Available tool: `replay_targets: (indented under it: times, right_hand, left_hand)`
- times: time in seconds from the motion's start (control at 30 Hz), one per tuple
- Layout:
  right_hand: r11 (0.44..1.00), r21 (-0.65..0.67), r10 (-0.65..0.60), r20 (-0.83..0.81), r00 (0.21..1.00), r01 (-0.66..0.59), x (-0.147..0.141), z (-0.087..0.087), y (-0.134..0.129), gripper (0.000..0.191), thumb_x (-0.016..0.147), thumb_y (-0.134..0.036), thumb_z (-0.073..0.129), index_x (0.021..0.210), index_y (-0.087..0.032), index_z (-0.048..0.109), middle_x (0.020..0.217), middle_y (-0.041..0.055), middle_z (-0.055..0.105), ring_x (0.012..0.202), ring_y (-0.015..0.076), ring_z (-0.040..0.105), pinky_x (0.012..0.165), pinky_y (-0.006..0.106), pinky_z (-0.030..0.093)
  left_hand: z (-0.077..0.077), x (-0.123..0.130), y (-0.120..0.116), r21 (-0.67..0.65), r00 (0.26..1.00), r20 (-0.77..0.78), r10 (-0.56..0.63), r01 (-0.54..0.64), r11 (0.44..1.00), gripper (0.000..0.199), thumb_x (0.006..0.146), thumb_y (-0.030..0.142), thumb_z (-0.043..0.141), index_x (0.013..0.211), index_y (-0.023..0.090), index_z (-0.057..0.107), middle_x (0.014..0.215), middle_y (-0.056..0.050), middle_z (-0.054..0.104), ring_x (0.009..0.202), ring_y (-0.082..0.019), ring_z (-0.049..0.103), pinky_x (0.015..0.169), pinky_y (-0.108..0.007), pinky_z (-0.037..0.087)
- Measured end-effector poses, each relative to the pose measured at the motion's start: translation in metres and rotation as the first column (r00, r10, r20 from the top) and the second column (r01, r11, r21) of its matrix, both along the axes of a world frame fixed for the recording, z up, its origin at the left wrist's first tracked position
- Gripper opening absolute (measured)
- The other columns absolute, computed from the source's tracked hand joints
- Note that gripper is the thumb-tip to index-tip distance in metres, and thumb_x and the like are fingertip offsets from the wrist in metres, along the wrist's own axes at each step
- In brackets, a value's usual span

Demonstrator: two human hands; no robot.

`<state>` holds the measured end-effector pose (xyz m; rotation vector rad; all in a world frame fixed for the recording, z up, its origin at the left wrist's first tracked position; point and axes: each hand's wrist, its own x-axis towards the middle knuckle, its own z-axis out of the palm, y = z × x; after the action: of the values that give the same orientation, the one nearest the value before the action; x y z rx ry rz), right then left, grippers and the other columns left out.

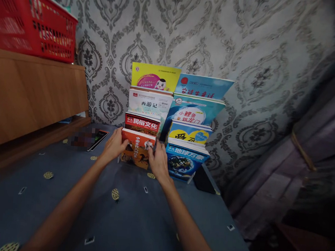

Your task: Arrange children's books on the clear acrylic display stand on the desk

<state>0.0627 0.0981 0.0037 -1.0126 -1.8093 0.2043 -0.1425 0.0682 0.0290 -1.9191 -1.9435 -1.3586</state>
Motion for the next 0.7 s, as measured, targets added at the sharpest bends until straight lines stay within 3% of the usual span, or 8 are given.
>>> replay_targets:
  times: [0.23, 0.43, 0.6, 0.7]
  right_hand:
    - [0.999, 0.015, 0.033, -0.041, 0.999, -0.033, 0.0, 0.003, 0.0, 0.051, 0.096, -0.034, 0.045, 0.141, -0.012, 0.049, 0.124, 0.0208, 0.06, 0.115, 0.0326, 0.058, 0.099, 0.051, 0.049]
    - [0.999, 0.033, -0.006, -0.102, 0.995, 0.009, -0.004, 0.0, 0.002, 0.058, 0.097, -0.037, 0.042, 0.147, -0.007, 0.041, 0.138, 0.024, 0.056, 0.128, 0.0334, 0.054, 0.107, 0.053, 0.044]
    - [1.0, -0.011, -0.007, -0.1, 0.995, 0.006, -0.006, -0.006, 0.002, 0.061, 0.093, -0.031, 0.045, 0.146, -0.003, 0.037, 0.142, 0.0272, 0.052, 0.133, 0.0346, 0.051, 0.11, 0.053, 0.042]
    - [0.999, -0.044, 0.014, -0.101, 0.995, -0.018, -0.008, -0.007, -0.001, 0.061, 0.091, -0.026, 0.044, 0.148, -0.004, 0.031, 0.138, 0.0264, 0.056, 0.125, 0.0332, 0.058, 0.104, 0.049, 0.047]
  left_hand:
    - [-0.002, -0.001, 0.003, 0.05, 0.999, 0.027, -0.026, 0.025, 0.998, 0.052, 0.082, 0.023, 0.056, 0.131, 0.011, 0.046, 0.126, -0.019, 0.06, 0.122, -0.032, 0.057, 0.104, -0.048, 0.046]
    - [-0.006, 0.0, 0.007, 0.114, 0.998, 0.052, -0.039, 0.033, 0.993, 0.04, 0.088, 0.028, 0.051, 0.126, 0.014, 0.048, 0.12, -0.016, 0.063, 0.113, -0.028, 0.061, 0.099, -0.046, 0.049]
    - [-0.003, -0.001, 0.003, 0.023, 0.995, 0.097, -0.003, 0.001, 1.0, 0.029, 0.092, 0.036, 0.048, 0.113, 0.016, 0.05, 0.1, -0.013, 0.068, 0.092, -0.028, 0.067, 0.085, -0.043, 0.052]
    - [-0.002, -0.003, 0.001, 0.015, 0.993, 0.116, 0.005, -0.007, 1.0, 0.022, 0.093, 0.04, 0.046, 0.102, 0.02, 0.05, 0.096, -0.011, 0.069, 0.091, -0.027, 0.068, 0.083, -0.039, 0.052]
